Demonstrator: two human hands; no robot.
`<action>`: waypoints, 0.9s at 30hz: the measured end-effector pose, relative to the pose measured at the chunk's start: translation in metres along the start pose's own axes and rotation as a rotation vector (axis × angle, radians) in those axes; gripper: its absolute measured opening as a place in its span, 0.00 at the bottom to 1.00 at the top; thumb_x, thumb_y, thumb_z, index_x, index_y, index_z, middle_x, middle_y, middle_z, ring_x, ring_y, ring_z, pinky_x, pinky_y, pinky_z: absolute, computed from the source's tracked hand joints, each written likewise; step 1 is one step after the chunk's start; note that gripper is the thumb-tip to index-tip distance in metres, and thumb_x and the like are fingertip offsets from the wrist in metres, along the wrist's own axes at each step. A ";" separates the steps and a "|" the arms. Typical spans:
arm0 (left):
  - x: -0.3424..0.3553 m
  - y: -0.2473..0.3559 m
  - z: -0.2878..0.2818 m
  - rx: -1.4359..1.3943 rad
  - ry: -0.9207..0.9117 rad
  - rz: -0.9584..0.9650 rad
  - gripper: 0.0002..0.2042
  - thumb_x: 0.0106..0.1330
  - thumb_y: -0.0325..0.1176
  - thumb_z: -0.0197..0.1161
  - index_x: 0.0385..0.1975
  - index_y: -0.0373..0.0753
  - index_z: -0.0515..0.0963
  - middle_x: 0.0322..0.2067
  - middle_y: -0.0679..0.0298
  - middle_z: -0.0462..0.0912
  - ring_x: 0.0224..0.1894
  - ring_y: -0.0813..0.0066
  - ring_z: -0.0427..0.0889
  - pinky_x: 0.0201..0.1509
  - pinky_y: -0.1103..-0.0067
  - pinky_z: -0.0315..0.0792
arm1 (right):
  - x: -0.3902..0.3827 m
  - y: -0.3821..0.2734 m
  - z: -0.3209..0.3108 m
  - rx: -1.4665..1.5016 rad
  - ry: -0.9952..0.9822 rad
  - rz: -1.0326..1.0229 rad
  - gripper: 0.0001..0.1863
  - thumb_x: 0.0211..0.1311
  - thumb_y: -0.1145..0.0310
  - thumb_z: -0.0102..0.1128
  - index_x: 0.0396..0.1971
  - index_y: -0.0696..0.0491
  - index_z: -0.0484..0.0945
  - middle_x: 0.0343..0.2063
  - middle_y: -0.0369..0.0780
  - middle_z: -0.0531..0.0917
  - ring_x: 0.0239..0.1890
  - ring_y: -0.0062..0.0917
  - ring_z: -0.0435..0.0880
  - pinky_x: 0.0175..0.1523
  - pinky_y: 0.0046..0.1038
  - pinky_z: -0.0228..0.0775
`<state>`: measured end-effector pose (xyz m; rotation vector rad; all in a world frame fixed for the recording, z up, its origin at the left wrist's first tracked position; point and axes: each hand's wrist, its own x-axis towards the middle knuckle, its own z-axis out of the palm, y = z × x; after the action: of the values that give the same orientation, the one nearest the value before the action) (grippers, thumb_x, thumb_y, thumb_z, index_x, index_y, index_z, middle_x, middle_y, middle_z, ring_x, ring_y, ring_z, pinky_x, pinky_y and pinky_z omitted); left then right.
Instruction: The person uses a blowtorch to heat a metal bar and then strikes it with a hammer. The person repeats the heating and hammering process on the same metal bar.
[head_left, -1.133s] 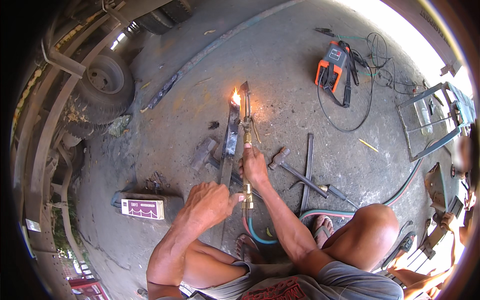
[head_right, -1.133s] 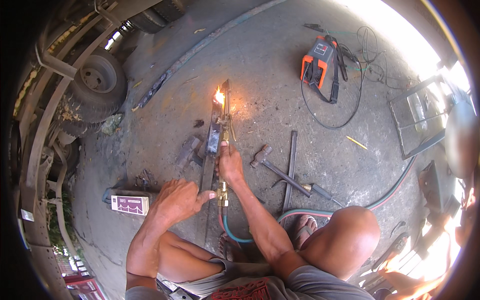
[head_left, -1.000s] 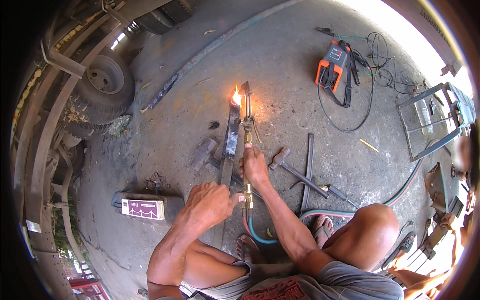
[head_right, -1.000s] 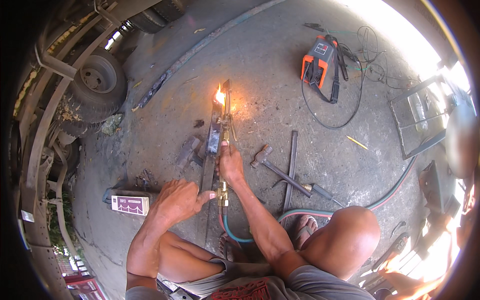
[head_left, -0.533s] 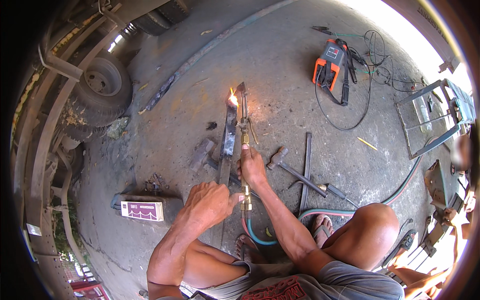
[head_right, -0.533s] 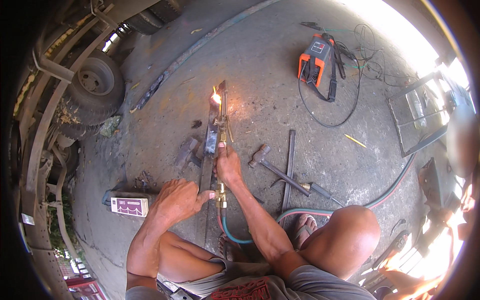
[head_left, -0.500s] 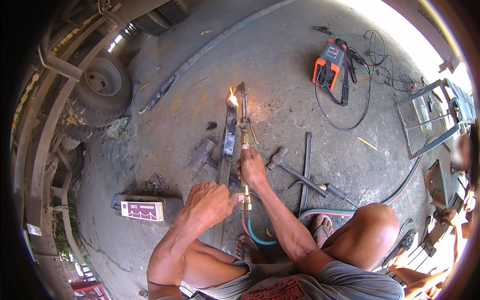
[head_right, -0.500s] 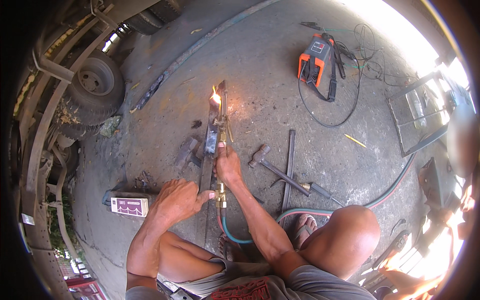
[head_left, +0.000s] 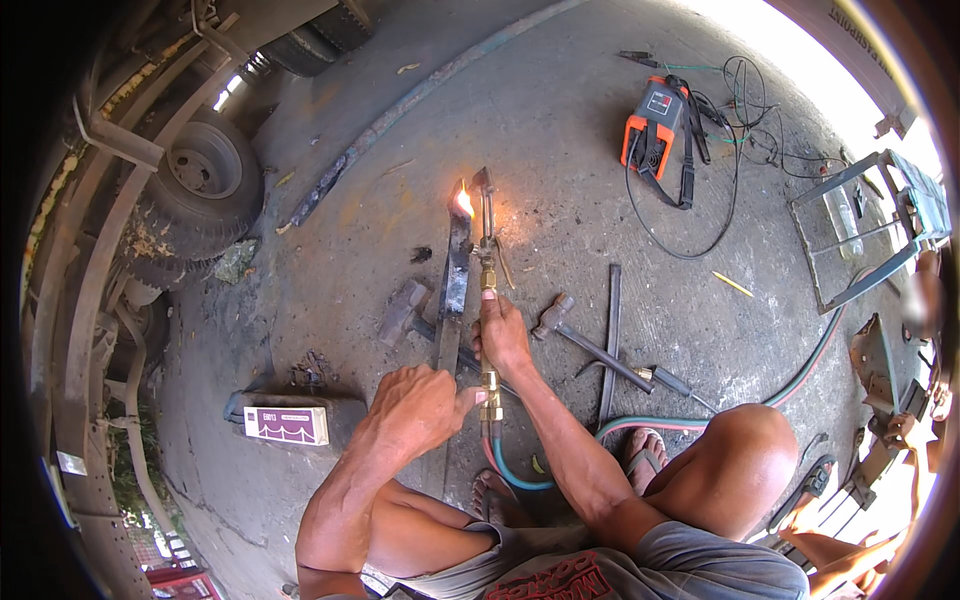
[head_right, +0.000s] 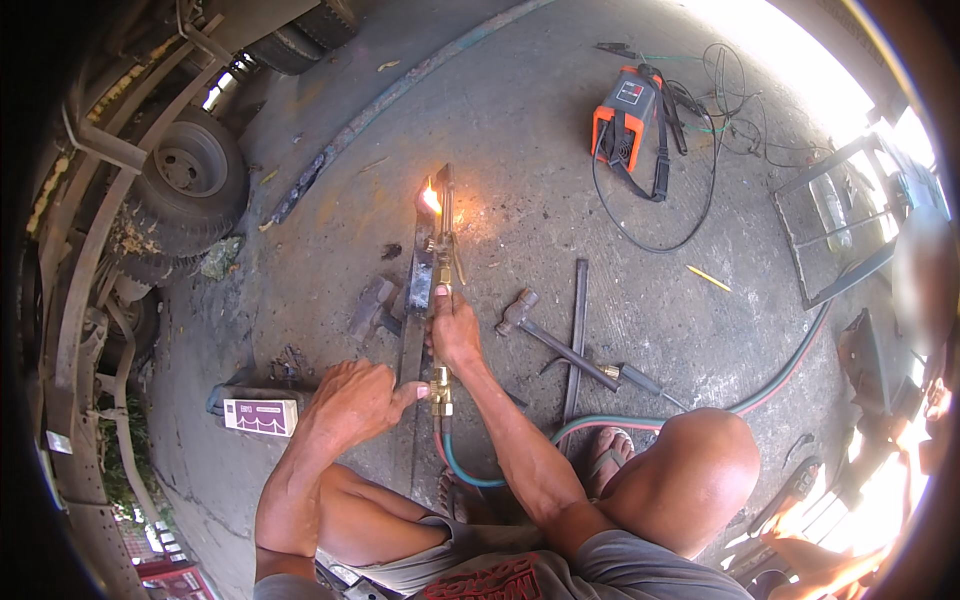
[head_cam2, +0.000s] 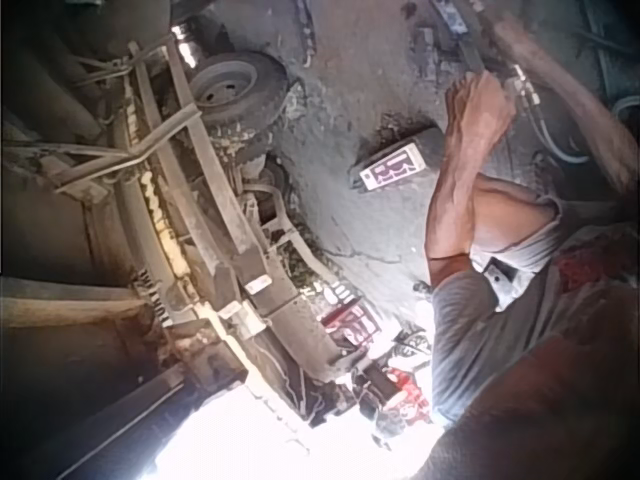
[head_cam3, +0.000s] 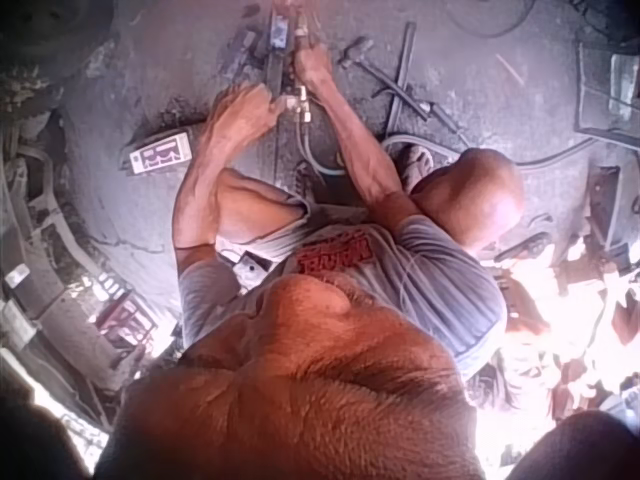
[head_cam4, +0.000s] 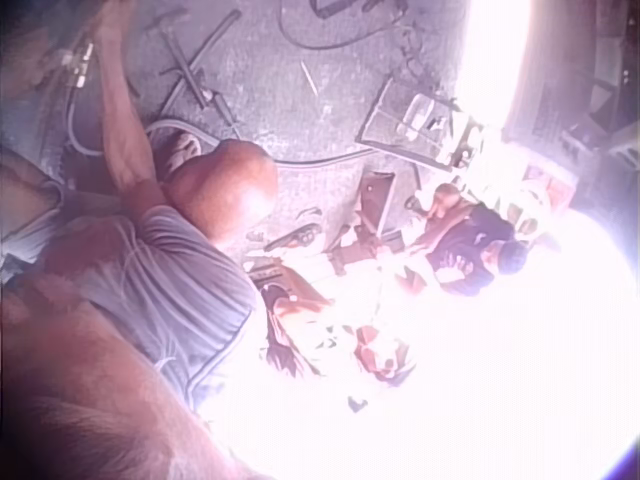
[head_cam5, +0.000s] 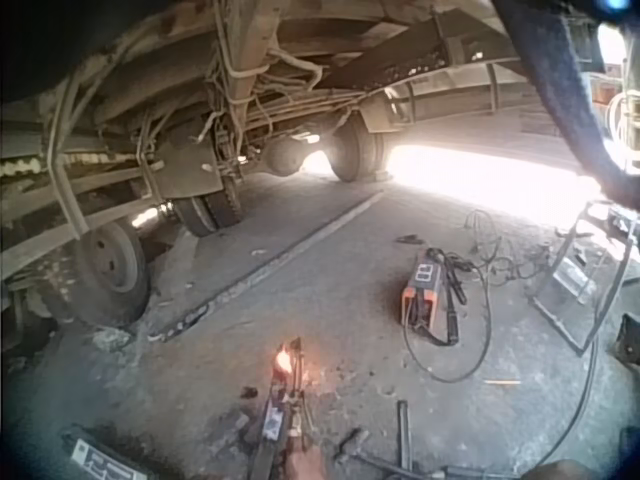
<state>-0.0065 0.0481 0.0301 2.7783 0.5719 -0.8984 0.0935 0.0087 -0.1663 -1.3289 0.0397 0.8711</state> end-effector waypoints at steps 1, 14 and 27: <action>-0.001 0.000 0.000 0.000 0.004 -0.001 0.34 0.75 0.57 0.58 0.28 0.24 0.85 0.28 0.32 0.83 0.40 0.32 0.86 0.50 0.52 0.78 | 0.000 0.000 0.000 0.002 -0.005 -0.002 0.23 0.84 0.50 0.42 0.35 0.54 0.69 0.21 0.37 0.76 0.17 0.22 0.76 0.20 0.30 0.71; 0.002 0.000 0.000 0.002 0.009 0.021 0.34 0.75 0.58 0.57 0.27 0.24 0.85 0.27 0.33 0.83 0.37 0.32 0.86 0.48 0.52 0.78 | 0.001 0.008 -0.002 0.208 -0.070 0.014 0.24 0.84 0.47 0.39 0.37 0.52 0.70 0.22 0.34 0.73 0.18 0.20 0.72 0.22 0.28 0.68; 0.002 0.006 -0.001 0.020 0.017 0.007 0.35 0.75 0.59 0.57 0.26 0.24 0.85 0.25 0.33 0.82 0.37 0.32 0.85 0.47 0.51 0.77 | 0.010 0.014 -0.008 0.470 -0.101 0.134 0.25 0.83 0.43 0.39 0.37 0.50 0.69 0.21 0.33 0.71 0.18 0.21 0.68 0.22 0.29 0.64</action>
<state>-0.0019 0.0436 0.0304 2.8070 0.5587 -0.8850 0.0956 0.0064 -0.1851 -0.8490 0.2427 0.9708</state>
